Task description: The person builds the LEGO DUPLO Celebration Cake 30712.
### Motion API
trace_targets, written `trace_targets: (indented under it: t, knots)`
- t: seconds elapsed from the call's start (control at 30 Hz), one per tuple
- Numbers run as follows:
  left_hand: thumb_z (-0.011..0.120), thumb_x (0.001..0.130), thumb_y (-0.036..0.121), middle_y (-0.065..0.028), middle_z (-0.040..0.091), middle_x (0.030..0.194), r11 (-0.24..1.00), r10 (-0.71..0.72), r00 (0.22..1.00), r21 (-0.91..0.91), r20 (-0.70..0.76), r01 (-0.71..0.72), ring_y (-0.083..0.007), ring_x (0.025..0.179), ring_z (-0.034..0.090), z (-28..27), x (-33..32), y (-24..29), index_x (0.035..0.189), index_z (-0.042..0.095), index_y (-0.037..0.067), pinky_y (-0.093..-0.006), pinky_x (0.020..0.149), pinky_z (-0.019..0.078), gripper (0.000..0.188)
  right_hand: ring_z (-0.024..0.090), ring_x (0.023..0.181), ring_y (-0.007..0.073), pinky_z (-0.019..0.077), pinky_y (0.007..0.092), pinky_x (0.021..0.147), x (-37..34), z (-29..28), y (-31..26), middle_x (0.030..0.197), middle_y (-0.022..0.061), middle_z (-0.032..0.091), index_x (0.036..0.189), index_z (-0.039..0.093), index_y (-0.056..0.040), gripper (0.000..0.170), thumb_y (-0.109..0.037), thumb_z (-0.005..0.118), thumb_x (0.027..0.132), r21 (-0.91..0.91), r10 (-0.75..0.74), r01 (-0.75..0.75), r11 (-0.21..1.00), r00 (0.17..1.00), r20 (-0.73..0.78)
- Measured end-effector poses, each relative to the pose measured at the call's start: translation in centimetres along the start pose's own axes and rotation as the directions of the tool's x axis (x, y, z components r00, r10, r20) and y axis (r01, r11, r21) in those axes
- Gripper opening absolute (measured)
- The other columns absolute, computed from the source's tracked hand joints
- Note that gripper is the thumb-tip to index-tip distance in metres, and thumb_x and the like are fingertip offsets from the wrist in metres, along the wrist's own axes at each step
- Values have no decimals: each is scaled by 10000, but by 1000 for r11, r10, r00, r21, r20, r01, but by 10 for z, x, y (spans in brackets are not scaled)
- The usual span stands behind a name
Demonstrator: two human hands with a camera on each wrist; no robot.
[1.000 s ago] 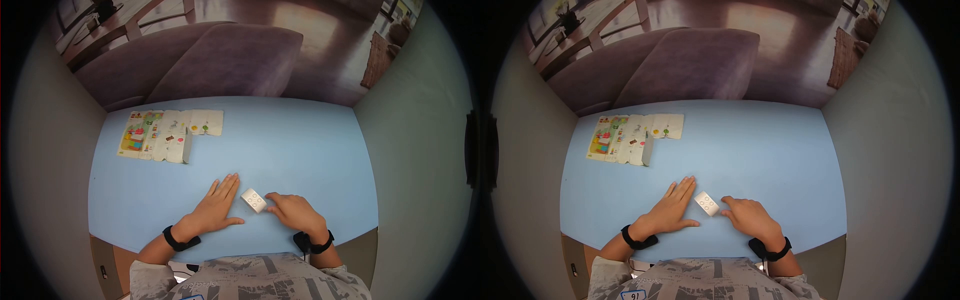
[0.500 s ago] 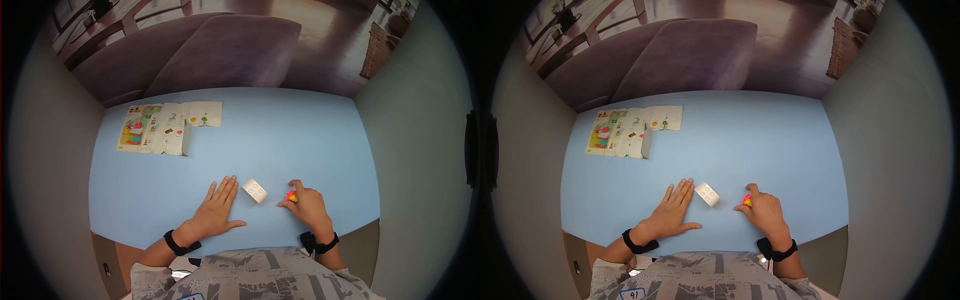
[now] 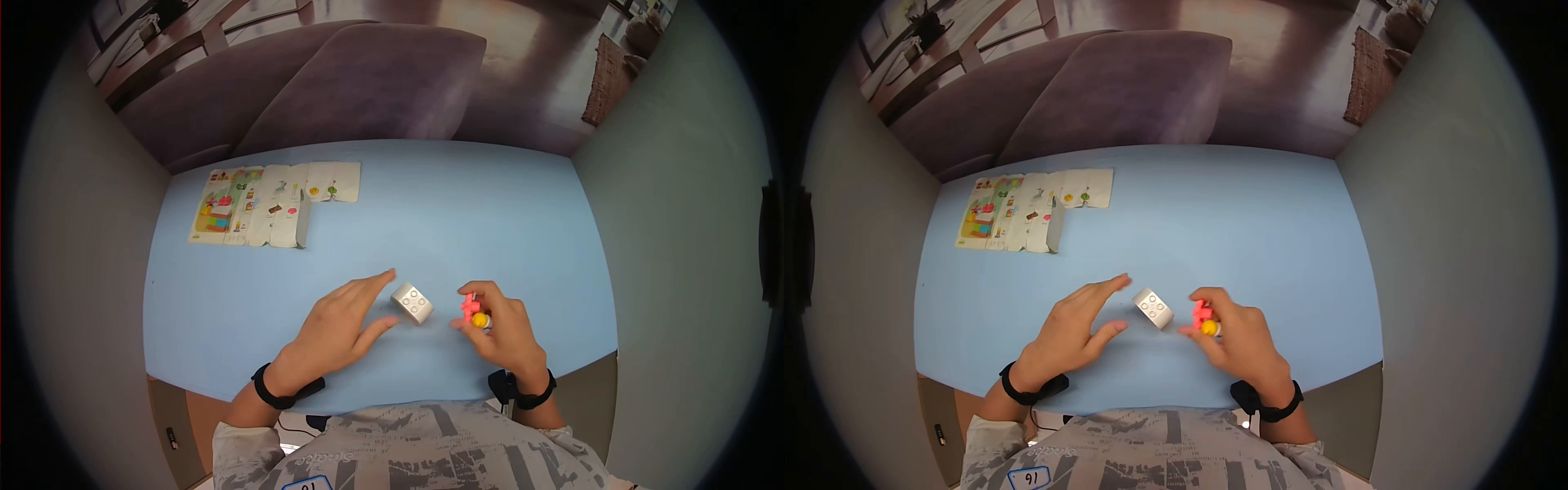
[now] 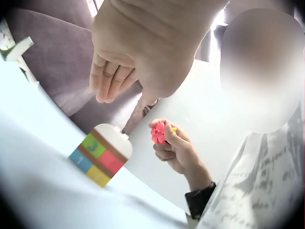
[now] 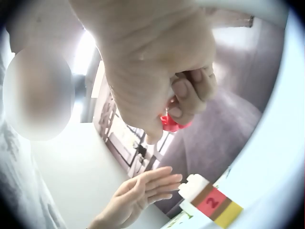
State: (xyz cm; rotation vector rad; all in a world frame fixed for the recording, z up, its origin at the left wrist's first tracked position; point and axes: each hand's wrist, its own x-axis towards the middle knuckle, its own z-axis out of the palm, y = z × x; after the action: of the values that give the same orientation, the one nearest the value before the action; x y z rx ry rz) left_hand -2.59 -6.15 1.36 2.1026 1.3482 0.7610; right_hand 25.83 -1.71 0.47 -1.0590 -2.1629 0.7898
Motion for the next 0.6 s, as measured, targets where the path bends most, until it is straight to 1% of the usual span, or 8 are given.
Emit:
trace_targets:
  t: [0.07,0.13,0.17,0.23,0.33,0.43,0.53,0.6]
  knots:
    - [741,968,161,-212,696,1312,959,13,1000,-283,-24,-19,-338,1180,693,2,11,10,1476,519,-36,-433,1040,540,589,699,665,282,535,340,586,8,3,-14,812,102,703,1250,604,-59,517,-288,867,868,41,-174,175,984,984,-25]
    - [747,963,111,-169,743,1229,814,19,1000,-580,-20,-27,-270,1100,735,8,21,18,1428,567,-34,-386,987,569,519,703,655,267,534,332,568,19,7,-24,820,94,713,1250,611,-58,543,-290,886,844,33,-332,333,942,943,-23]
    - [753,959,98,-153,745,1211,782,2,1000,-623,7,3,-242,1089,731,9,24,18,1396,587,-34,-373,984,566,486,702,631,265,529,337,543,25,9,-23,837,96,726,1270,602,-49,576,-294,889,835,-31,-413,412,911,910,-32]
    - [766,951,71,-120,750,1174,710,-24,998,-701,66,64,-188,1066,725,12,29,15,1332,628,-33,-347,978,561,419,705,634,282,533,344,545,30,10,-24,846,105,731,1287,591,-42,598,-290,889,832,-25,-408,407,913,912,-32]
    - [783,946,81,-93,744,1119,601,-57,988,-785,142,148,-159,1048,713,11,36,12,1246,666,-23,-328,968,558,338,710,640,298,539,352,549,33,5,-25,858,114,736,1319,573,-35,627,-283,884,834,-4,-400,400,917,916,24]
    - [775,976,137,-84,749,1125,608,-49,981,-774,185,177,-135,1039,715,13,39,8,1229,674,-20,-284,934,562,315,712,641,309,542,361,552,35,5,-22,872,121,741,1347,559,-32,644,-289,872,846,32,-367,366,930,927,71]
    - [781,967,115,-80,744,1096,628,-36,981,-759,189,169,-124,1040,708,16,42,-1,1234,664,-22,-276,909,568,322,696,619,308,528,361,540,37,11,-15,834,117,727,1374,548,-36,661,-310,858,860,53,-342,338,940,936,86]
    - [781,963,101,-78,740,1084,596,-36,992,-794,122,119,-121,1026,707,17,40,-5,1228,674,-22,-274,889,574,311,676,593,299,508,355,527,37,11,-13,783,107,701,1388,545,-39,673,-328,853,863,27,-299,297,954,949,99]
